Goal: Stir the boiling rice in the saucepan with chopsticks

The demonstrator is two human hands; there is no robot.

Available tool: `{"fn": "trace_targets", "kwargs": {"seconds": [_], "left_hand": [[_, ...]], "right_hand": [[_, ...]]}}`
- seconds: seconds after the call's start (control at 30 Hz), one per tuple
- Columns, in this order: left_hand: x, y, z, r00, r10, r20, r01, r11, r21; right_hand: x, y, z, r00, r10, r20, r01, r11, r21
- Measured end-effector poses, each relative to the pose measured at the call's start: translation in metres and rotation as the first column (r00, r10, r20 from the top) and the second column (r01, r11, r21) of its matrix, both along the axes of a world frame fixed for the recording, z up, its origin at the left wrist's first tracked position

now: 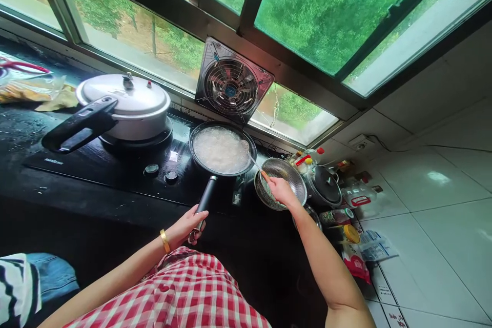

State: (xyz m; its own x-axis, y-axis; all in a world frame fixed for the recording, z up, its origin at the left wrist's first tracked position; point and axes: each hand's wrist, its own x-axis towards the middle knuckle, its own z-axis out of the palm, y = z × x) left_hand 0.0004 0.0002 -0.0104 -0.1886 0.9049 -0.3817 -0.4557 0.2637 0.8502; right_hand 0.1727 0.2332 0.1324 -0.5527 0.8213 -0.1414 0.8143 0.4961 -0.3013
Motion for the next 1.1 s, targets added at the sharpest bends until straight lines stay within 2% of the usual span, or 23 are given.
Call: {"fn": "trace_targets", "kwargs": {"seconds": [0.1, 0.27, 0.43, 0.67, 0.83, 1.0, 1.1], "left_hand": [[0.000, 0.000, 0.000, 1.000, -0.007, -0.005, 0.007, 1.000, -0.019], [0.000, -0.001, 0.002, 1.000, -0.013, -0.015, 0.013, 1.000, -0.018], [0.000, -0.001, 0.002, 1.000, -0.018, -0.009, 0.018, 1.000, -0.020], [0.000, 0.000, 0.002, 1.000, -0.019, -0.001, 0.019, 1.000, -0.012], [0.000, 0.001, 0.000, 1.000, -0.014, 0.000, 0.014, 1.000, -0.013], [0.000, 0.000, -0.001, 1.000, -0.015, 0.010, 0.015, 1.000, 0.001], [0.000, 0.000, 0.000, 1.000, -0.004, 0.016, 0.004, 1.000, 0.012]], "right_hand": [[0.008, -0.011, 0.015, 0.998, -0.064, -0.028, 0.058, 0.983, -0.172], [0.011, -0.029, 0.037, 0.995, -0.085, -0.041, 0.067, 0.942, -0.328], [0.009, -0.032, 0.045, 0.994, -0.086, -0.063, 0.046, 0.880, -0.474], [0.001, -0.025, 0.027, 0.970, -0.158, -0.184, -0.015, 0.718, -0.696], [-0.017, -0.031, 0.005, 0.921, -0.301, -0.247, -0.043, 0.554, -0.832], [-0.039, -0.037, -0.010, 0.841, -0.464, -0.278, -0.079, 0.403, -0.912], [-0.050, -0.039, -0.017, 0.803, -0.513, -0.303, -0.124, 0.354, -0.927]]}}
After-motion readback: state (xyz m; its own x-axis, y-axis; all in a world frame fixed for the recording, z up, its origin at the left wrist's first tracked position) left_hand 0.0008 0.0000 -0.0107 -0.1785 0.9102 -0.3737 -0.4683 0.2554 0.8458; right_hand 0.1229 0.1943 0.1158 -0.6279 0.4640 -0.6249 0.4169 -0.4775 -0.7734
